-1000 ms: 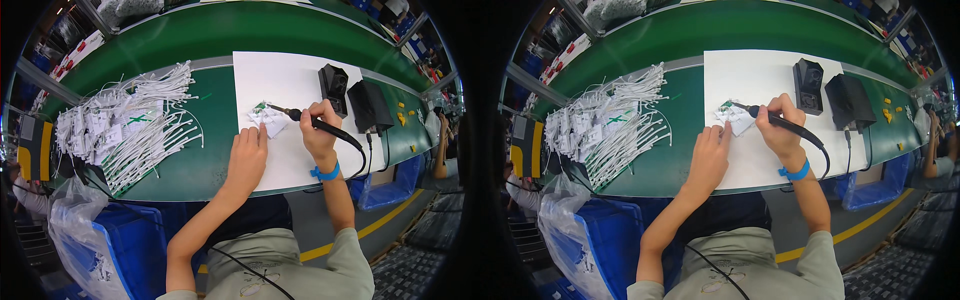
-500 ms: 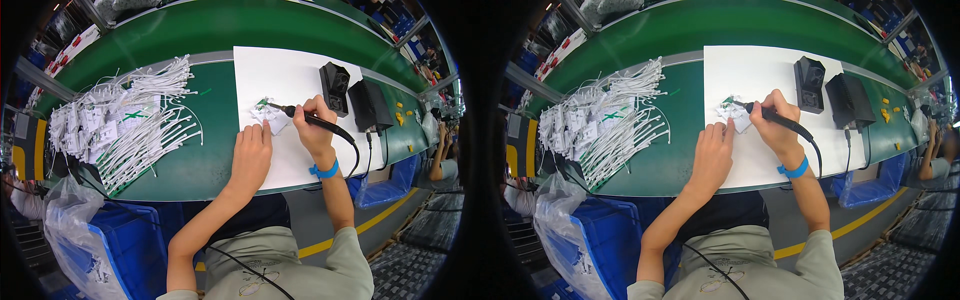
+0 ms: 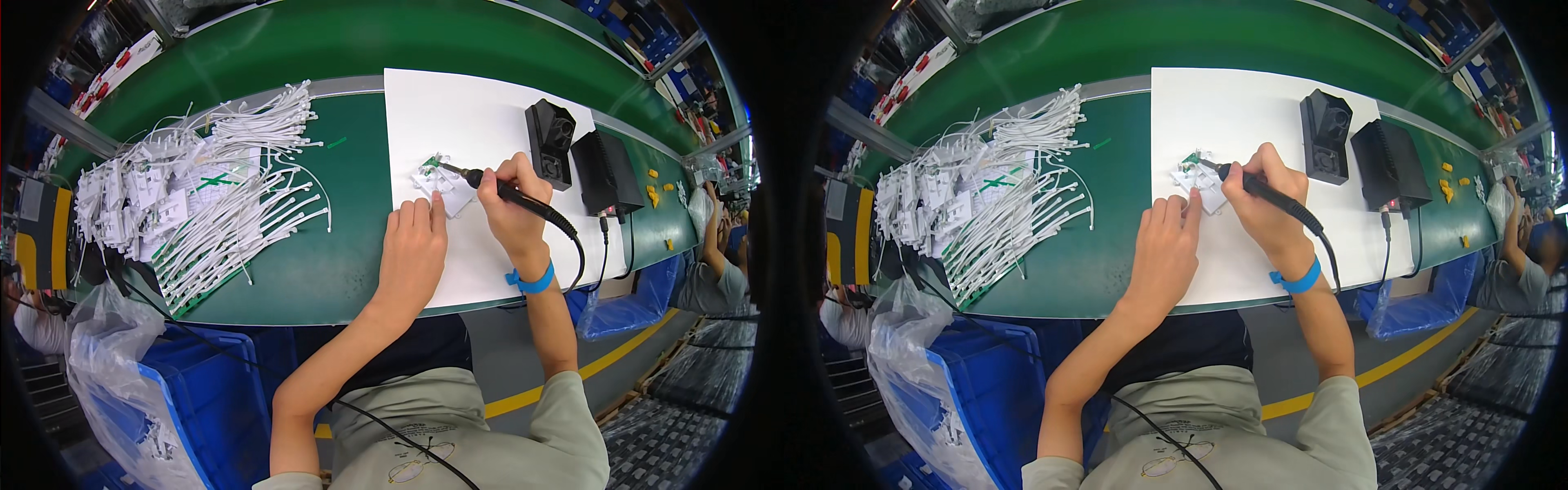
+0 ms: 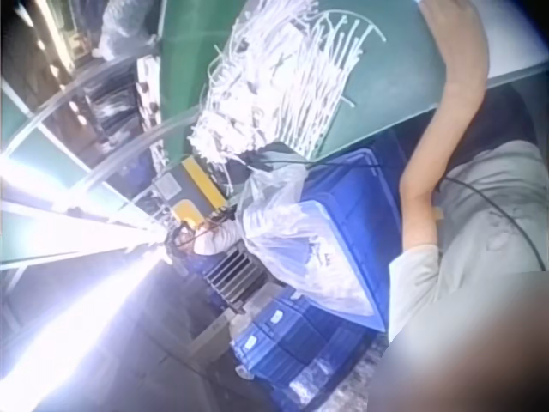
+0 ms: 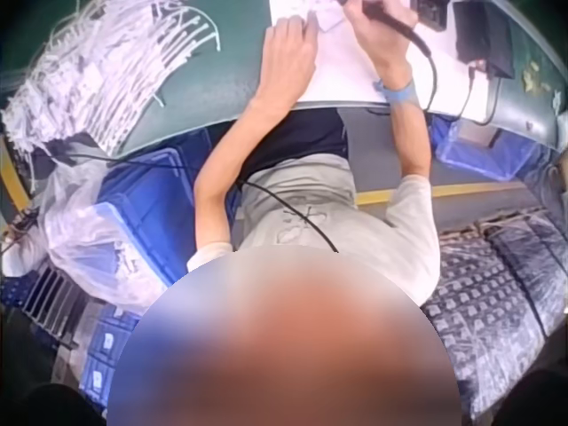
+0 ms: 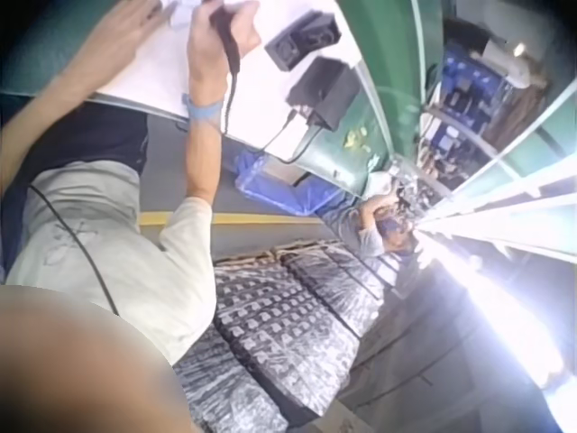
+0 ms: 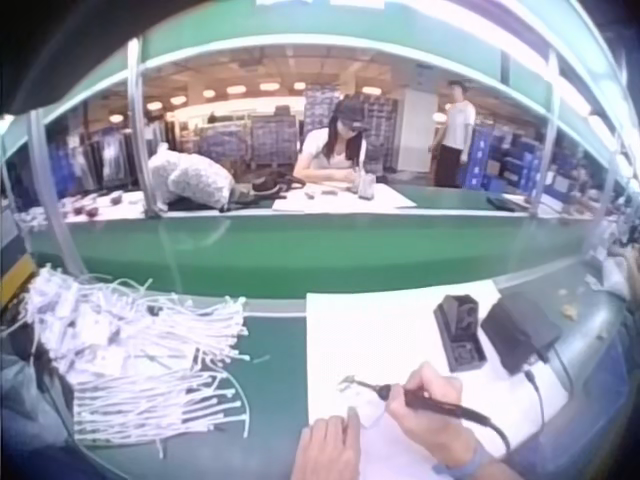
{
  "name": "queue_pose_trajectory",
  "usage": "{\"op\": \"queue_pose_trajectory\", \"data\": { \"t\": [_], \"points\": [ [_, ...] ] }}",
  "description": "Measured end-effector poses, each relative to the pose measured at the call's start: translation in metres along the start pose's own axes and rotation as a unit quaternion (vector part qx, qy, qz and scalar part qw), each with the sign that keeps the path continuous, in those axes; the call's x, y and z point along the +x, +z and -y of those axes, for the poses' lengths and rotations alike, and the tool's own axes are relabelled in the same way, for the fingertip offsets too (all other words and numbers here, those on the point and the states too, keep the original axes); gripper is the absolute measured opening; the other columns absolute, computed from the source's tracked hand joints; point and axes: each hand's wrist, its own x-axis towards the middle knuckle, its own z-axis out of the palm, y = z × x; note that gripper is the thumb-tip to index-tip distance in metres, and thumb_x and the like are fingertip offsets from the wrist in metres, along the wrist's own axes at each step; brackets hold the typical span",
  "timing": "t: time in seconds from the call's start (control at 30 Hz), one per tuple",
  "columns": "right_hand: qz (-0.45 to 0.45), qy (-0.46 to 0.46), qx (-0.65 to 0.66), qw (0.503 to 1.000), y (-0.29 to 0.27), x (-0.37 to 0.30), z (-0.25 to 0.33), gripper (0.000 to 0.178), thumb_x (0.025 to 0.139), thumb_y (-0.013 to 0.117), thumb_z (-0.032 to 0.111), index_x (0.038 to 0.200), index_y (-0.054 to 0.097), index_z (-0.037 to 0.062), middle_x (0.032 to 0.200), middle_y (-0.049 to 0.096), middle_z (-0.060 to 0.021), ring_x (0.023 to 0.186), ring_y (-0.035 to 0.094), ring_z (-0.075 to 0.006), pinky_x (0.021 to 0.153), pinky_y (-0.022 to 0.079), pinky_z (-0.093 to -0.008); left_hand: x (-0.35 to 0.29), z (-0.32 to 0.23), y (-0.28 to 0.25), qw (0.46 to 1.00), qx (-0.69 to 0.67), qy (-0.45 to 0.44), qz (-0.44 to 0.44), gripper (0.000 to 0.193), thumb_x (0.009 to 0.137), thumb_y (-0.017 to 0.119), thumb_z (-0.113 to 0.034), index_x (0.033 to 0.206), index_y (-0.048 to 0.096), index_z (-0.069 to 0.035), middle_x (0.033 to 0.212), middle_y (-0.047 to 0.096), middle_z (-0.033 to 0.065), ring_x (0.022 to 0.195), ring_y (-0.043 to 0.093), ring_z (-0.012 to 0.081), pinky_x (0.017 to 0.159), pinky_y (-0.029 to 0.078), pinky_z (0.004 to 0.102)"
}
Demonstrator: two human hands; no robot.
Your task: Solder wires to small printed circuit boards on a factory assembly line.
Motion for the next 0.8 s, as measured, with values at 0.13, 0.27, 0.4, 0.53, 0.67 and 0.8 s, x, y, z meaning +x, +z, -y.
{"op": "queue_pose_trajectory", "data": {
  "t": [0.13,0.27,0.4,0.53,0.67,0.8],
  "points": [
    [-0.001,-0.033,-0.025,0.999,0.003,-0.003,0.004,0.024,0.079,0.072,0.001,0.073,0.049,0.0034,0.052,0.054,-0.0091,0.043,0.058,-0.0198,0.043,0.043,-0.0282,0.000,-0.001,0.001,1.000,0.006,-0.001,-0.002,0.056,0.074,0.055,0.009,0.129,0.056,0.011,0.099,0.055,0.0137,0.093,0.051,0.0265,0.081,0.043,0.0361],
    [0.007,-0.046,-0.056,0.997,0.005,-0.009,0.007,0.026,0.076,0.073,0.000,0.071,0.048,0.0042,0.050,0.053,-0.0074,0.042,0.057,-0.0202,0.042,0.043,-0.0286,0.000,-0.001,0.002,1.000,0.004,-0.007,-0.001,0.055,0.074,0.055,0.008,0.129,0.056,0.011,0.099,0.055,0.0134,0.093,0.051,0.0262,0.081,0.043,0.0361],
    [0.005,-0.058,-0.056,0.997,0.005,-0.012,0.008,0.026,0.076,0.074,0.000,0.071,0.049,0.0043,0.050,0.053,-0.0074,0.041,0.057,-0.0202,0.041,0.042,-0.0284,-0.001,-0.002,0.002,1.000,-0.001,-0.012,-0.009,0.055,0.075,0.055,0.008,0.130,0.056,0.010,0.099,0.055,0.0135,0.094,0.051,0.0264,0.082,0.043,0.0362],
    [-0.031,-0.058,-0.019,0.998,0.002,-0.012,0.007,0.025,0.075,0.073,-0.001,0.072,0.049,0.0046,0.052,0.053,-0.0071,0.043,0.056,-0.0203,0.043,0.042,-0.0287,0.000,-0.003,0.002,1.000,-0.003,-0.012,-0.005,0.055,0.075,0.055,0.008,0.130,0.056,0.010,0.099,0.054,0.0139,0.094,0.051,0.0267,0.082,0.043,0.0365],
    [-0.085,-0.110,-0.029,0.990,-0.016,-0.010,0.004,0.023,0.076,0.071,0.000,0.076,0.048,0.0048,0.059,0.054,-0.0087,0.044,0.051,-0.0195,0.045,0.039,-0.0278,0.000,-0.004,0.001,1.000,-0.002,-0.021,0.002,0.056,0.074,0.056,0.009,0.130,0.056,0.011,0.100,0.054,0.0140,0.094,0.051,0.0273,0.083,0.043,0.0367],
    [-0.154,-0.095,-0.047,0.982,-0.041,-0.006,-0.001,0.021,0.080,0.067,-0.002,0.078,0.047,0.0042,0.060,0.054,-0.0082,0.048,0.052,-0.0202,0.049,0.040,-0.0278,0.000,-0.005,0.001,1.000,-0.010,-0.024,0.002,0.056,0.073,0.057,0.011,0.129,0.057,0.009,0.101,0.055,0.0142,0.095,0.052,0.0277,0.083,0.043,0.0367]
  ]
}}
